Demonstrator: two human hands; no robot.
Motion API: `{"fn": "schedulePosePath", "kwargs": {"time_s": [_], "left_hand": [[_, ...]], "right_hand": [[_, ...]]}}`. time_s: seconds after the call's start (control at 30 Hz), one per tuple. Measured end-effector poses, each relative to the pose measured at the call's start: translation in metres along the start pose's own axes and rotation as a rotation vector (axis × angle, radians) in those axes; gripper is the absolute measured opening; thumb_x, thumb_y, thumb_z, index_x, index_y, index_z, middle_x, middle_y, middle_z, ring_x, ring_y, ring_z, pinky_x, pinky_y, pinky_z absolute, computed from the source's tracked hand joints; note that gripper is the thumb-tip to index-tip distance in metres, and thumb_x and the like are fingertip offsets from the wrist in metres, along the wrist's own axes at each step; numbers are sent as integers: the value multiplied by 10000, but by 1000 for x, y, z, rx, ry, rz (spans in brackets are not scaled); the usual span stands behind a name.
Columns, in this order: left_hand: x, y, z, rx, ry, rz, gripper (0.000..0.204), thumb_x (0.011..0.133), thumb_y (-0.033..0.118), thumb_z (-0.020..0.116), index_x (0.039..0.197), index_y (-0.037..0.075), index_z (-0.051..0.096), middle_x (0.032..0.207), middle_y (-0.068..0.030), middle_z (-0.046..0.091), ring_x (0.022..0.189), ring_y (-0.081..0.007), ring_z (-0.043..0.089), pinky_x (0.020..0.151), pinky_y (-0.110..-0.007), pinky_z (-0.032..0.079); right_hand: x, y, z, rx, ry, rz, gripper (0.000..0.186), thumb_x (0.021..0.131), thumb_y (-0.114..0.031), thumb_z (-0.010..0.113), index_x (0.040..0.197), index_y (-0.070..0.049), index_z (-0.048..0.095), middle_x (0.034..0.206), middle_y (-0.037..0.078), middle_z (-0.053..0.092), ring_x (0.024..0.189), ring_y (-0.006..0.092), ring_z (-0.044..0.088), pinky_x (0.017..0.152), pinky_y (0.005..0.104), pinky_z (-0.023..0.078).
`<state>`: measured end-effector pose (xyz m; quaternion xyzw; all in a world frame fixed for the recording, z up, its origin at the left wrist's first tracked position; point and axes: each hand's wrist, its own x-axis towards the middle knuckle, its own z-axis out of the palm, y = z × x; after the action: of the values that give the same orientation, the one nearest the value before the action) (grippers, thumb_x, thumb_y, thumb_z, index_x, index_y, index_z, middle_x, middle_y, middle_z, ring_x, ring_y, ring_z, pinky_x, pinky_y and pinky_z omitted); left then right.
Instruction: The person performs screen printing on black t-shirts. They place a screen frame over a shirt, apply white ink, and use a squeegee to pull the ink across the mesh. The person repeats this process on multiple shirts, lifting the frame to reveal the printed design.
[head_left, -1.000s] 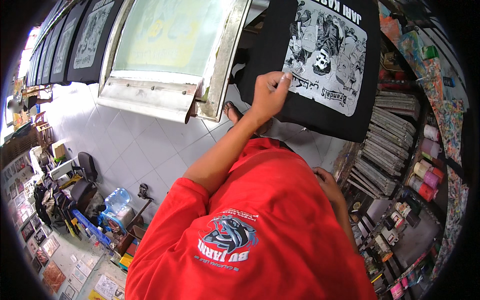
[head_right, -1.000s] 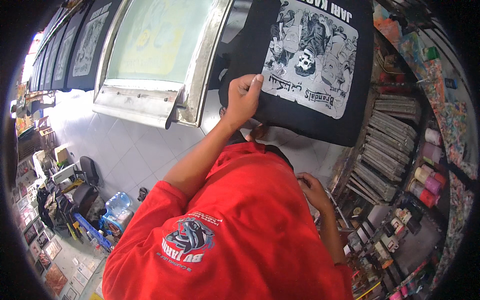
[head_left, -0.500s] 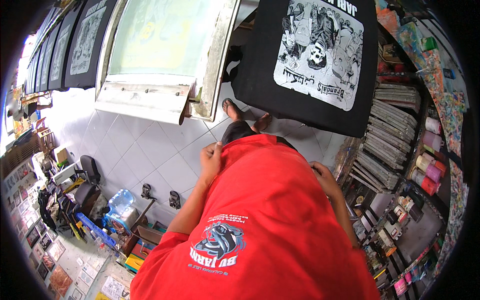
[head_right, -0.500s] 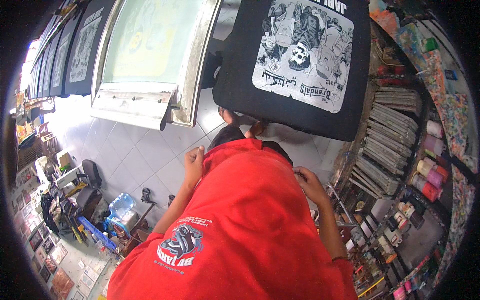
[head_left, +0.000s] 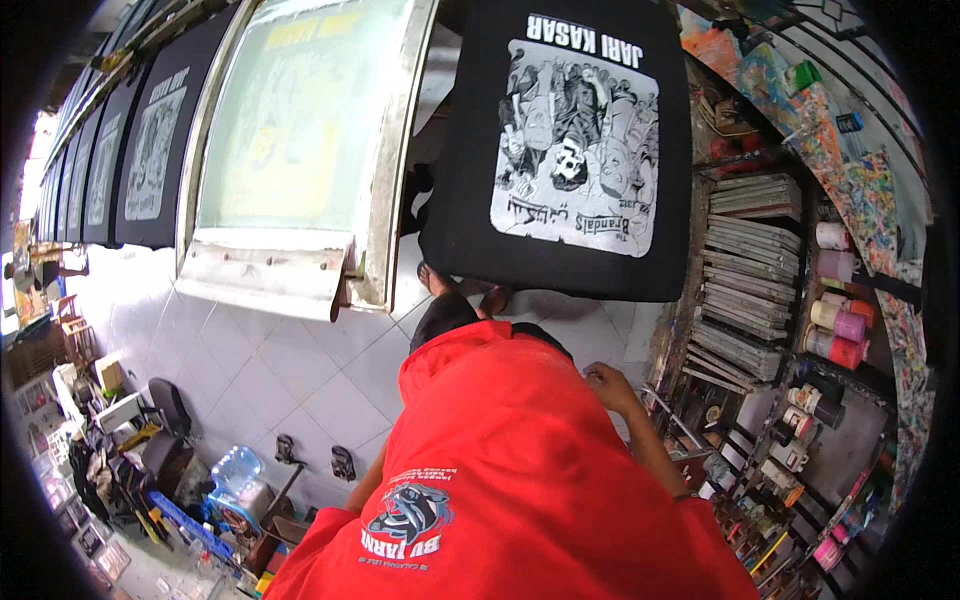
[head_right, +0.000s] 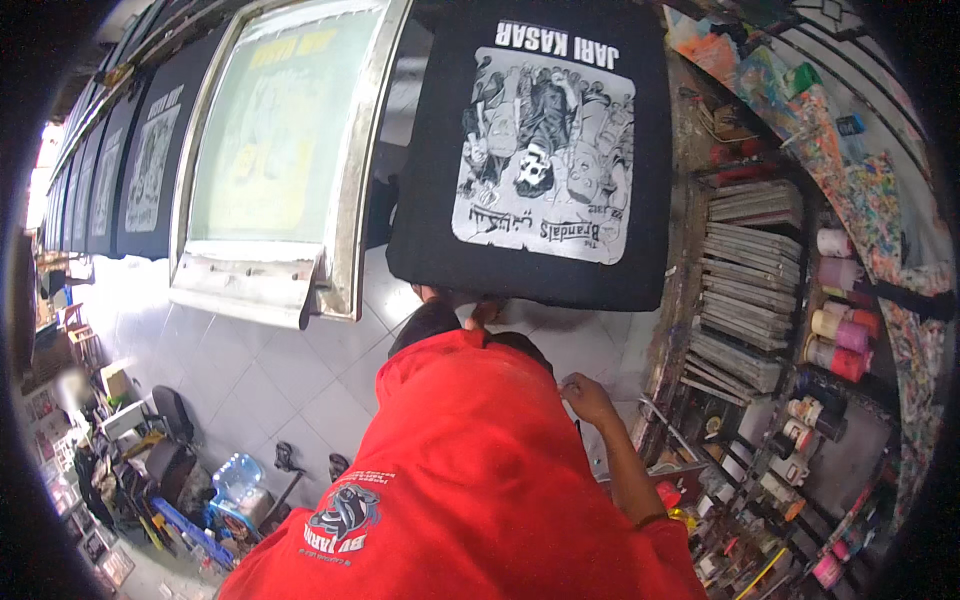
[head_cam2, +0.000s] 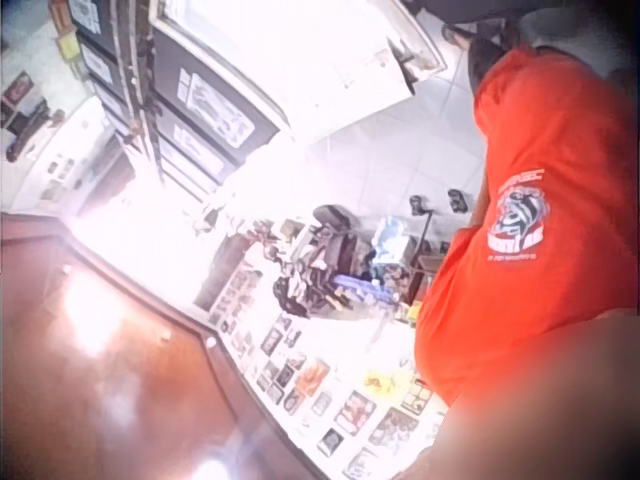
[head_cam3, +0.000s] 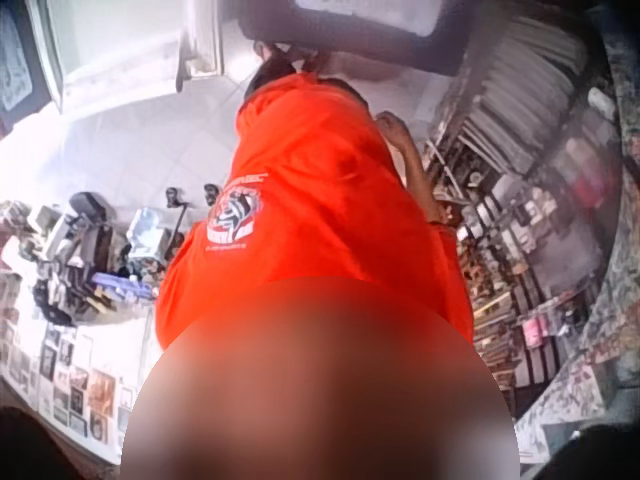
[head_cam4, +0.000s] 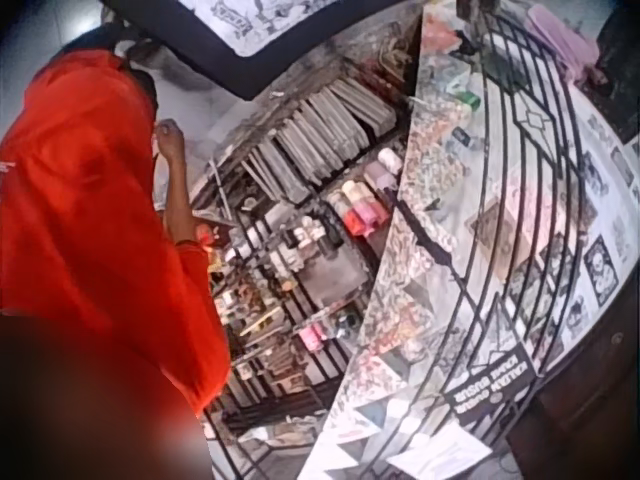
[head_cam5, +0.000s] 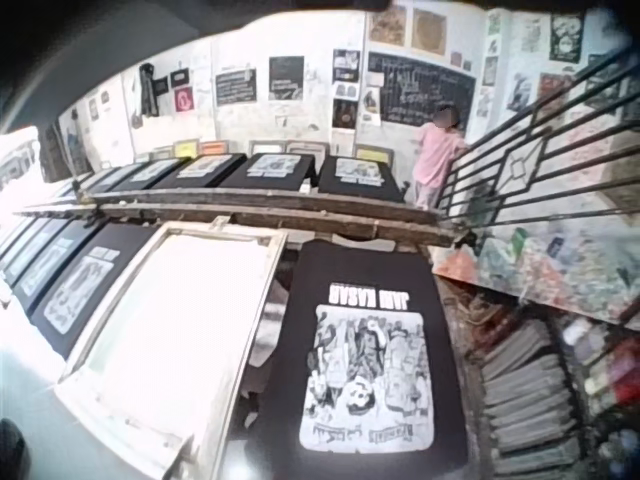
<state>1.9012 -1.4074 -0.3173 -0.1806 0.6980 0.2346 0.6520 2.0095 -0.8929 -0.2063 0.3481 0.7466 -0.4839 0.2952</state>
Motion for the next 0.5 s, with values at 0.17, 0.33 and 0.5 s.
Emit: {"fn": "schedulePosePath", "kwargs": {"time_s": [0.17, 0.33, 0.5], "left_hand": [[4, 58, -24, -197, 77, 117, 568, 928, 500, 488, 1116, -18, 628, 1186, -273, 595, 1080, -409, 586, 938, -481, 459], [14, 107, -50, -252, 115, 187, 569, 928, 501, 488, 1127, -15, 620, 1195, -270, 590, 1086, -408, 582, 941, -482, 456], [27, 140, -57, -251, 127, 202, 571, 928, 503, 487, 1138, -13, 613, 1205, -268, 584, 1091, -408, 579, 944, -483, 454]], "right_hand": [[23, 47, 35, -68, 51, 51, 385, 885, -381, 602, 959, -6, 643, 926, 189, 676, 896, 326, 649, 796, 405, 498], [38, 36, 45, -99, 37, 12, 392, 895, -382, 571, 979, -4, 633, 967, 220, 664, 933, 381, 633, 807, 427, 489], [46, -5, 29, 12, 166, -38, 344, 885, -315, 566, 993, 7, 623, 996, 254, 647, 964, 415, 618, 823, 447, 482]]}}
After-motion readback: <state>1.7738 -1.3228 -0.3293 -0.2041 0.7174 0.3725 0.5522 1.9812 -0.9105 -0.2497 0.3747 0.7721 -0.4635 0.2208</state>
